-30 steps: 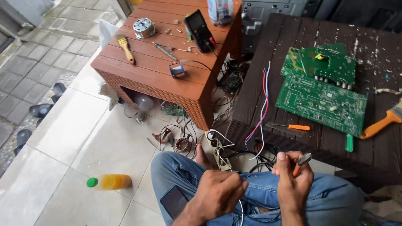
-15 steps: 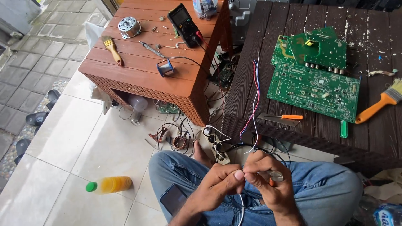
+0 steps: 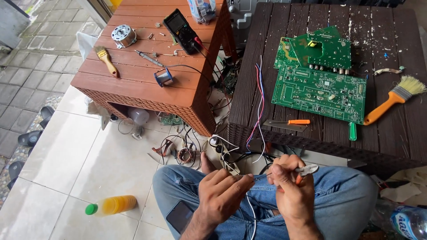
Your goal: The person sits on the floor and uses pliers to strip the insulation from the ends of several colored wires. They then twist the exposed wire strands together with their fingers. A circuit board and other tools are visible on a nearby table.
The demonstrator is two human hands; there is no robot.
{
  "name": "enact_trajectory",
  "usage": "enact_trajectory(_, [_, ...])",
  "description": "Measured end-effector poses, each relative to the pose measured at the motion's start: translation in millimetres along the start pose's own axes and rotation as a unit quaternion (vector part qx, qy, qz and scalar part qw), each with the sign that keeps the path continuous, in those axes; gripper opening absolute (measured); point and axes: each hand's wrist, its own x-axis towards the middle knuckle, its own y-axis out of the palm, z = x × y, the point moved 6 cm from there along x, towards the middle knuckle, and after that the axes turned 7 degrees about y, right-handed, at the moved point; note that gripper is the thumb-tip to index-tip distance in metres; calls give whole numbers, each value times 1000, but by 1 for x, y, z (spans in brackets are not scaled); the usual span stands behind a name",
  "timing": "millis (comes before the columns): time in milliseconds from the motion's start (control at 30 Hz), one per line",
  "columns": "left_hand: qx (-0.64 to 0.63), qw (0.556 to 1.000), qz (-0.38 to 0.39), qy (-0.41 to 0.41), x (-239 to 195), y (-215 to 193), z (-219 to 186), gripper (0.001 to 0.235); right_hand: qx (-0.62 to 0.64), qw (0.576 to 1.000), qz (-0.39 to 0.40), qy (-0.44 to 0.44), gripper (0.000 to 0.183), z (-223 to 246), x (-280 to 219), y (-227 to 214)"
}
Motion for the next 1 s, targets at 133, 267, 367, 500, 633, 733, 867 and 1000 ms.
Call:
enact_trajectory(133, [-54,992,88,-67,-18,5,18,11,27,999,-6,-18,24,16,5,-10])
enact_trajectory(267, [-43,979,156,-121,-52,6,38,10,-20,998,-40,-49,29,38,9,-31])
enact_trajectory(367, [-44,971,190,-141,-69,9,44,6,-65,993,-74,-66,29,46,8,-41])
enact_trajectory(500, [-23,964,195,-180,-76,13,47,12,-57,993,-65,-76,27,54,6,-38])
enact_trajectory(633, [-20,952,181,-245,-85,24,49,17,-41,996,-29,-78,23,61,0,-31])
enact_trajectory(733, [6,949,141,-281,-102,38,51,12,-47,996,7,-72,21,76,-7,-14])
enact_trajectory(867, [18,959,120,-254,-94,35,60,10,-22,996,41,-73,18,79,-24,-7])
enact_trajectory(1000, [-224,916,-128,-308,-71,12,68,6,8,982,155,-108,17,77,-37,4])
